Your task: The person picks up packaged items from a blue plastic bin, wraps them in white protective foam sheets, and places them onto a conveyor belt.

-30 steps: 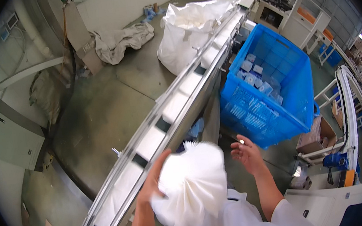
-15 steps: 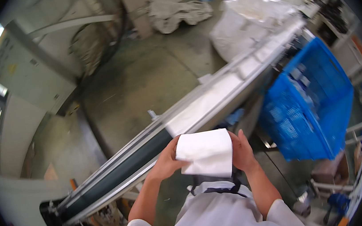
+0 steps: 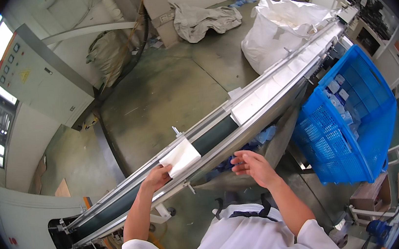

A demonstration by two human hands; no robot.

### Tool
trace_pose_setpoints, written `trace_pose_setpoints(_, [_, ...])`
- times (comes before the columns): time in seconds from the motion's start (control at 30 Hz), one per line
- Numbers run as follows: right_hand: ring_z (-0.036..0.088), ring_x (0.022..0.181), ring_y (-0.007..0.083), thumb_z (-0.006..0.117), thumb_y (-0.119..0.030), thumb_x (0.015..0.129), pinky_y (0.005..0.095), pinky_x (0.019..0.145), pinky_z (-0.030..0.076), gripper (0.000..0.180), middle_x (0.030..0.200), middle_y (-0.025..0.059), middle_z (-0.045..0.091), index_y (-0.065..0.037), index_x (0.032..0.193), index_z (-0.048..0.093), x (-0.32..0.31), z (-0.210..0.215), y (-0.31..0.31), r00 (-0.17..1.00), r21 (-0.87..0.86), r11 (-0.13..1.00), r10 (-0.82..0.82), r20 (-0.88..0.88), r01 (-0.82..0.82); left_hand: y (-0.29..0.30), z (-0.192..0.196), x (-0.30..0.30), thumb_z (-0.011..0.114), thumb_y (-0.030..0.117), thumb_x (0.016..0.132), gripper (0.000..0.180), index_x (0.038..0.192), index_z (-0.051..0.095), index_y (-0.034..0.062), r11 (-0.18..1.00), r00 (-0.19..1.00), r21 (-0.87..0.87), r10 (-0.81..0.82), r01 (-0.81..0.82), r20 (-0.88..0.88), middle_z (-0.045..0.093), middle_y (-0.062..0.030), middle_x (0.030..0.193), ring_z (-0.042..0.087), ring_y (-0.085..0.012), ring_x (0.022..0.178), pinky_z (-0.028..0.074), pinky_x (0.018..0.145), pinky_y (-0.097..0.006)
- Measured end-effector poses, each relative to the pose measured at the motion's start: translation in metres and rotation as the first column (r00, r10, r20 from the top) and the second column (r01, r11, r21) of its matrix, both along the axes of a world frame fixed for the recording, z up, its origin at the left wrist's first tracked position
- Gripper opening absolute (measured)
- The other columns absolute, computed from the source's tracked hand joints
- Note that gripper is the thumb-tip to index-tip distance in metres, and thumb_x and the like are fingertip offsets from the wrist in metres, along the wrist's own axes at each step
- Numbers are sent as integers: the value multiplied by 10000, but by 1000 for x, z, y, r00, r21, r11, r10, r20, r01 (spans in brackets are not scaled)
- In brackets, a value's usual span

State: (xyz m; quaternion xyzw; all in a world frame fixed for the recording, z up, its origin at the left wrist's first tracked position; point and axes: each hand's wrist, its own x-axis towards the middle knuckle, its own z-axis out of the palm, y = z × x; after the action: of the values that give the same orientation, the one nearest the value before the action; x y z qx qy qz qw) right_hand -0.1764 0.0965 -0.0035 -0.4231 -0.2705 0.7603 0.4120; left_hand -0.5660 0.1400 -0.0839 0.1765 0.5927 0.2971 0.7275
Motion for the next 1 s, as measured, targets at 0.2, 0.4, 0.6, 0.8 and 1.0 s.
trace_pose_setpoints(0.2, [624,921,240,436,-212,978,374,798,512,314,1067,127,619,-24,1216,514,104,-27,-51,956,-88,953,-282,75,288,14,19,20,623,135,872,444,1246,452,-34,989,982,83,-111,125,-155,558,-126,1175,575,-221,1023,476,878,-341])
trace_pose_setpoints(0.4, [624,922,237,483,-164,947,364,793,512,304,1085,133,613,-21,1212,521,194,-10,-69,921,-36,931,-352,168,363,11,90,198,582,97,898,284,1160,537,-7,840,975,496,-174,220,-137,615,-88,1024,603,-161,898,489,810,-289])
trace_pose_setpoints(0.6, [615,940,204,549,-92,904,322,818,500,363,1111,132,606,9,1250,498,316,43,-43,963,206,970,-173,208,130,47,120,358,629,111,859,231,1061,614,0,582,785,546,-309,603,-537,656,-93,916,613,-149,840,494,758,-289])
trace_pose_setpoints(0.8, [619,936,227,646,-200,852,343,806,503,448,1092,156,620,28,1217,522,450,75,-6,961,284,949,-199,193,139,242,83,518,588,143,852,206,1013,627,20,162,444,436,-18,885,-896,663,-161,911,622,-331,854,492,746,-405])
trace_pose_setpoints(1.0, [635,876,273,679,-333,842,369,740,520,519,1016,189,623,38,1172,525,522,79,18,927,298,930,-292,234,217,319,5,575,712,250,772,315,1012,631,63,98,-23,-40,-169,994,-985,565,-133,1150,528,-339,1086,457,906,-405])
